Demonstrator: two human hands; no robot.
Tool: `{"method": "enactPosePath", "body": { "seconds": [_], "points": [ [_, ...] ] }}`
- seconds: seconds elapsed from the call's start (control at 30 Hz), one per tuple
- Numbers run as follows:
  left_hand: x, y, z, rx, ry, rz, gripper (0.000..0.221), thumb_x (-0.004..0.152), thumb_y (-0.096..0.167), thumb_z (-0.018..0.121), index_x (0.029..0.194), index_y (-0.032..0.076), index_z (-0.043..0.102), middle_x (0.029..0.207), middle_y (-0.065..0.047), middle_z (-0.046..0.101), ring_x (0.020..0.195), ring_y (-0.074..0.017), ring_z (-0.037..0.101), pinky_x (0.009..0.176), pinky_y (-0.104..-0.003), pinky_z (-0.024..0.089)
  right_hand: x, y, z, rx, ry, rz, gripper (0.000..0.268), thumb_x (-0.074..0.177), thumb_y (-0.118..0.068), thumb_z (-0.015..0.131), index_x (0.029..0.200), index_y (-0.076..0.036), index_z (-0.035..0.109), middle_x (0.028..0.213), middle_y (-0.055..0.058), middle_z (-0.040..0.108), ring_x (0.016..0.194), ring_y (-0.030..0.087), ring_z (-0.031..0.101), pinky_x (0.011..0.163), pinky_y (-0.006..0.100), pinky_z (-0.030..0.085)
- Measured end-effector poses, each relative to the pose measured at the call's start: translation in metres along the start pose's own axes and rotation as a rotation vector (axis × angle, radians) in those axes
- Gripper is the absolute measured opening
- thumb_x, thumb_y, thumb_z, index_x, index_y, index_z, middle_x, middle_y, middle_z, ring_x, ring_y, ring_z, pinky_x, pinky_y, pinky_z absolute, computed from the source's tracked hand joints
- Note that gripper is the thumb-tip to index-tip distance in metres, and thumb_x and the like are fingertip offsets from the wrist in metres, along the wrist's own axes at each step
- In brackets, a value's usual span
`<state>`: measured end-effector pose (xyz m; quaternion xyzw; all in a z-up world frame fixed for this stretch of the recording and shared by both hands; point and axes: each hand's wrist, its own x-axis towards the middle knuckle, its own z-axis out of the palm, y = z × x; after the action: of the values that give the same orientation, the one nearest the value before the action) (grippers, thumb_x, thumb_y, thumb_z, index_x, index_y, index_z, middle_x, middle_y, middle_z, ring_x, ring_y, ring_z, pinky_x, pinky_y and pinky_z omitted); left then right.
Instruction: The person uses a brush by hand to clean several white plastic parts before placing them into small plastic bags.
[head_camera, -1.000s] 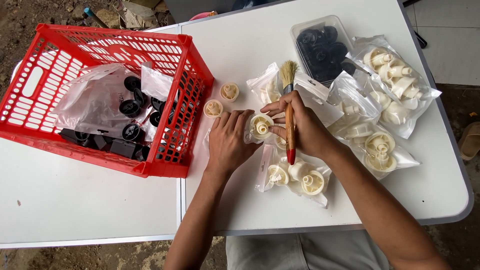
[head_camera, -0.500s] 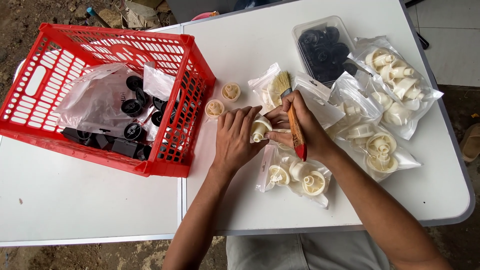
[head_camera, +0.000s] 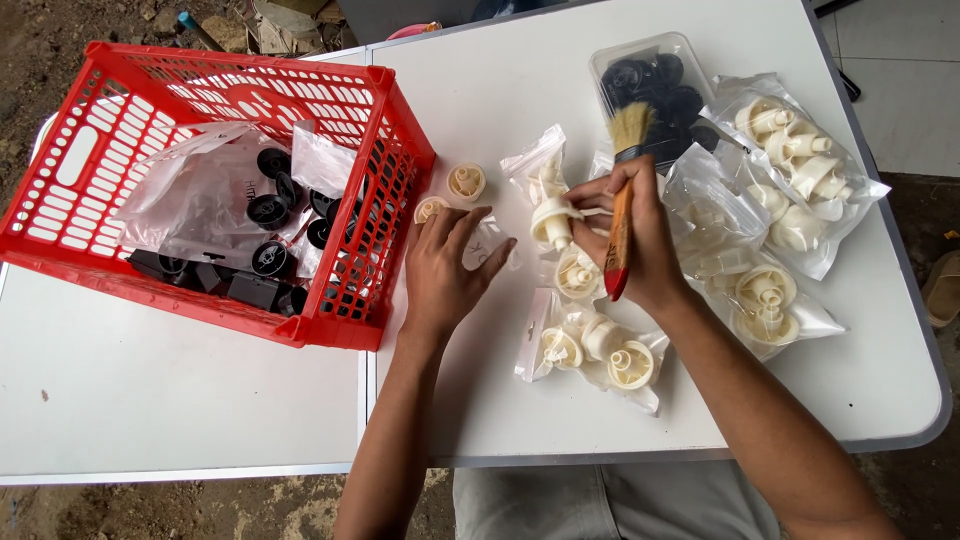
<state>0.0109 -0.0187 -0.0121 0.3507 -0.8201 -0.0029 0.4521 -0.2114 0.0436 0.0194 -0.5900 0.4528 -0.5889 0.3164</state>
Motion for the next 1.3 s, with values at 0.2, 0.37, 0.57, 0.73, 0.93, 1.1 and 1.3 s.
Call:
{"method": "enactPosePath", "body": {
  "seconds": [0.2, 0.37, 0.57, 0.73, 0.93, 1.1, 1.3],
  "points": [
    [-0.005, -0.02, 0.03, -0.054, -0.144, -0.071, 0.031, 0.096, 0.011, 0.072, 0.125, 0.007, 0.064, 0.116, -0.017, 0.061, 0.107, -0.0386, 0.064, 0.092, -0.05, 0.052, 0.005, -0.002, 0.005, -0.018, 0.018, 0.013, 0.051, 0.09, 0.017, 0.064, 0.111, -0.009, 0.026, 0.108, 0.02, 0.064, 0.102, 0.028, 0.07, 0.086, 0.04, 0.062],
    [0.0, 0.004, -0.015, 0.047, -0.093, -0.012, 0.013, 0.094, 0.017, 0.072, 0.107, 0.016, 0.07, 0.091, -0.002, 0.063, 0.086, -0.0246, 0.067, 0.076, -0.037, 0.053, 0.009, -0.01, 0.01, -0.061, -0.034, 0.016, 0.052, 0.087, 0.018, 0.066, 0.11, -0.008, 0.026, 0.108, 0.021, 0.065, 0.1, 0.029, 0.07, 0.086, 0.042, 0.062],
    [0.044, 0.05, -0.155, -0.14, -0.084, -0.151, 0.003, 0.092, 0.012, 0.072, 0.09, 0.013, 0.073, 0.076, -0.004, 0.071, 0.063, -0.0191, 0.065, 0.059, -0.03, 0.052, 0.015, -0.019, 0.015, 0.018, -0.085, 0.059, 0.052, 0.086, 0.019, 0.062, 0.111, -0.008, 0.025, 0.105, 0.024, 0.064, 0.099, 0.029, 0.069, 0.088, 0.042, 0.061],
    [0.146, -0.072, -0.168, -0.155, -0.277, -0.637, 0.05, 0.101, 0.055, 0.044, 0.098, 0.013, 0.071, 0.08, -0.006, 0.067, 0.063, -0.0122, 0.062, 0.059, -0.029, 0.044, 0.02, -0.034, 0.033, 0.002, -0.117, 0.129, 0.049, 0.084, 0.003, 0.069, 0.105, -0.013, 0.028, 0.109, 0.023, 0.067, 0.098, 0.027, 0.07, 0.089, 0.034, 0.057],
    [0.141, -0.169, -0.097, 0.14, -0.907, -1.208, 0.072, 0.101, 0.058, 0.053, 0.152, 0.009, 0.041, 0.155, -0.016, 0.046, 0.102, -0.0335, 0.071, 0.079, -0.042, 0.062, 0.015, -0.028, 0.04, -0.011, -0.11, 0.206, 0.047, 0.085, -0.002, 0.071, 0.104, -0.014, 0.03, 0.11, 0.021, 0.07, 0.1, 0.026, 0.072, 0.089, 0.036, 0.059],
    [0.144, -0.157, -0.096, 0.169, -0.913, -1.2, 0.073, 0.099, 0.057, 0.055, 0.148, 0.005, 0.045, 0.154, -0.015, 0.048, 0.102, -0.0364, 0.073, 0.085, -0.046, 0.06, 0.013, -0.008, 0.039, -0.036, -0.189, 0.216, 0.047, 0.084, -0.001, 0.071, 0.103, -0.014, 0.029, 0.109, 0.022, 0.071, 0.099, 0.027, 0.073, 0.09, 0.037, 0.06],
    [0.13, -0.183, -0.081, 0.192, -0.845, -1.13, 0.025, 0.1, 0.025, 0.055, 0.103, 0.002, 0.063, 0.106, -0.017, 0.071, 0.087, -0.0284, 0.071, 0.068, -0.037, 0.057, 0.01, -0.009, 0.039, -0.048, -0.197, 0.247, 0.045, 0.085, -0.004, 0.071, 0.103, -0.014, 0.03, 0.111, 0.021, 0.072, 0.101, 0.027, 0.074, 0.09, 0.039, 0.061]
  ]
}}
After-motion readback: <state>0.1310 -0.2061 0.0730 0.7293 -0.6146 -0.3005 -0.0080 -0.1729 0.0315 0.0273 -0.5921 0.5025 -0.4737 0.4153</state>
